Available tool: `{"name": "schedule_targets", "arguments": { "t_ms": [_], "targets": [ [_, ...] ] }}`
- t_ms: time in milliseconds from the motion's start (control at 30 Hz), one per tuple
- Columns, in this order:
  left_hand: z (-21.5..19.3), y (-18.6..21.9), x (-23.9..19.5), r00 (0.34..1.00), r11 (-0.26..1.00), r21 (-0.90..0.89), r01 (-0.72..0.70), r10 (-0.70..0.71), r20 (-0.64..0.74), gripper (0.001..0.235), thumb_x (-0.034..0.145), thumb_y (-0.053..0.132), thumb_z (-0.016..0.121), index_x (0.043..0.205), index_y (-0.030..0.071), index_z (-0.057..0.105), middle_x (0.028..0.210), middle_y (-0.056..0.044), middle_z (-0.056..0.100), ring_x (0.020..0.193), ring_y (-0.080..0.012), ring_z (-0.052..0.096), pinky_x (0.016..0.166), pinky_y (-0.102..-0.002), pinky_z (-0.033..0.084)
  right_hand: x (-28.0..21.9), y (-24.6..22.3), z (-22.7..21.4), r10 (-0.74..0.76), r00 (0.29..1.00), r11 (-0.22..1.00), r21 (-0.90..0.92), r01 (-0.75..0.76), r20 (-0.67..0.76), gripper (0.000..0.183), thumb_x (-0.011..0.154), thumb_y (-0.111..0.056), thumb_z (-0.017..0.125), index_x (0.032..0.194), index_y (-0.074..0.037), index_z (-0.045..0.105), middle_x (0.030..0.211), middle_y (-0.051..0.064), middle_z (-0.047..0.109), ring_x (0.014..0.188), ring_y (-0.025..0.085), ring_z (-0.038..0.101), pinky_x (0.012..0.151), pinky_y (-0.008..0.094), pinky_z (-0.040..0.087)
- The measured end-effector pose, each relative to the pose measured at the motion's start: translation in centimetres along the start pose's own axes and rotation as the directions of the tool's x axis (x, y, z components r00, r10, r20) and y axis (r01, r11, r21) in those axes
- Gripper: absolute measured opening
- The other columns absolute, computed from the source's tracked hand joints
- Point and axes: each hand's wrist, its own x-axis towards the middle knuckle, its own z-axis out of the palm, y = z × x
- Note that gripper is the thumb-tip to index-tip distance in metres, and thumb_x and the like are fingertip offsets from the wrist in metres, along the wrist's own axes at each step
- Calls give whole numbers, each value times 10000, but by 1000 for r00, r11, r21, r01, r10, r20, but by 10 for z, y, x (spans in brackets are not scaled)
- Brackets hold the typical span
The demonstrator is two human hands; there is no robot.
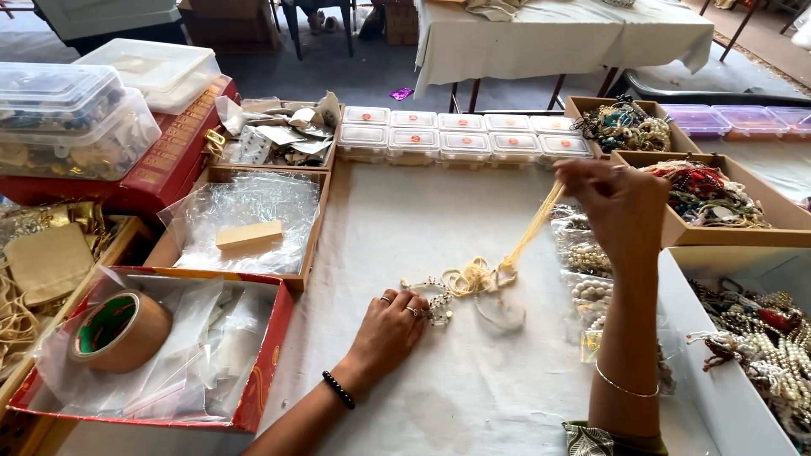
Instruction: The recorder is packing various pieces of jewelry into small plastic bags and boxes.
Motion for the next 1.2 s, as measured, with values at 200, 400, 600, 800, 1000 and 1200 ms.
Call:
{"name": "schedule_targets", "arguments": {
  "t_ms": [200, 400, 600, 800, 1000, 1200],
  "targets": [
    [37, -49, -4, 981, 934, -353, 62, -122, -150, 214, 1012, 256, 577, 1028, 80, 697, 1007, -34, 733, 952, -242, 661, 841, -371, 535, -2, -8, 3, 70, 910, 859, 488, 153, -409, 108, 1084, -114, 768, 1187, -118, 799, 969, 26, 779, 813, 49, 705, 750, 187, 571],
    [34, -73, 3, 737, 145, -981, 128, -676, -4, 365, 1169, 356, 415, 1265, 33, 555, 892, -74, 543, 719, -110, 539, 649, -265, 506, 1, 22, 11, 112, 977, 994, -35, -107, 182, 235, 946, -159, 764, 1179, -171, 779, 1017, 62, 775, 691, 110, 724, 616, 251, 548],
    [8, -43, 10, 698, 192, -947, 258, -715, 45, 380, 1050, 194, 475, 1401, 55, 435, 1276, -109, 558, 846, -109, 669, 797, -258, 571, -14, 19, 85, 604, 360, 796, -520, -309, 711, 859, 734, -288, 903, 1502, -212, 524, 1067, 197, 798, 882, 260, 728, 753, 374, 639],
    [4, -48, 9, 709, 238, -938, 253, -705, 12, 451, 987, 44, 471, 1435, 47, 418, 1346, -118, 526, 904, -128, 690, 832, -269, 587, -37, 55, 168, 415, 385, 897, -442, -19, 824, 695, 681, -276, 915, 1277, -27, 657, 1021, 131, 775, 833, 212, 735, 718, 310, 631],
    [-2, -48, 11, 657, 213, -946, 243, -754, -1, 387, 1008, 57, 454, 1394, 60, 475, 1376, -73, 548, 897, -154, 693, 794, -283, 582, -9, 27, 46, 475, 430, 859, -298, -416, 768, 190, 907, -70, 729, 1080, 0, 767, 959, 184, 810, 766, 224, 798, 709, 335, 673],
    [-3, -43, -1, 932, 948, -25, 318, -318, -173, 497, 816, -25, 614, 1288, 118, 669, 1325, -31, 636, 1239, -311, 515, 1001, -435, 388, -52, 83, -73, 116, 993, 985, -129, -111, 33, 216, 966, -15, 705, 1171, -18, 774, 1039, 131, 766, 926, 187, 751, 778, 293, 589]
  ]
}}
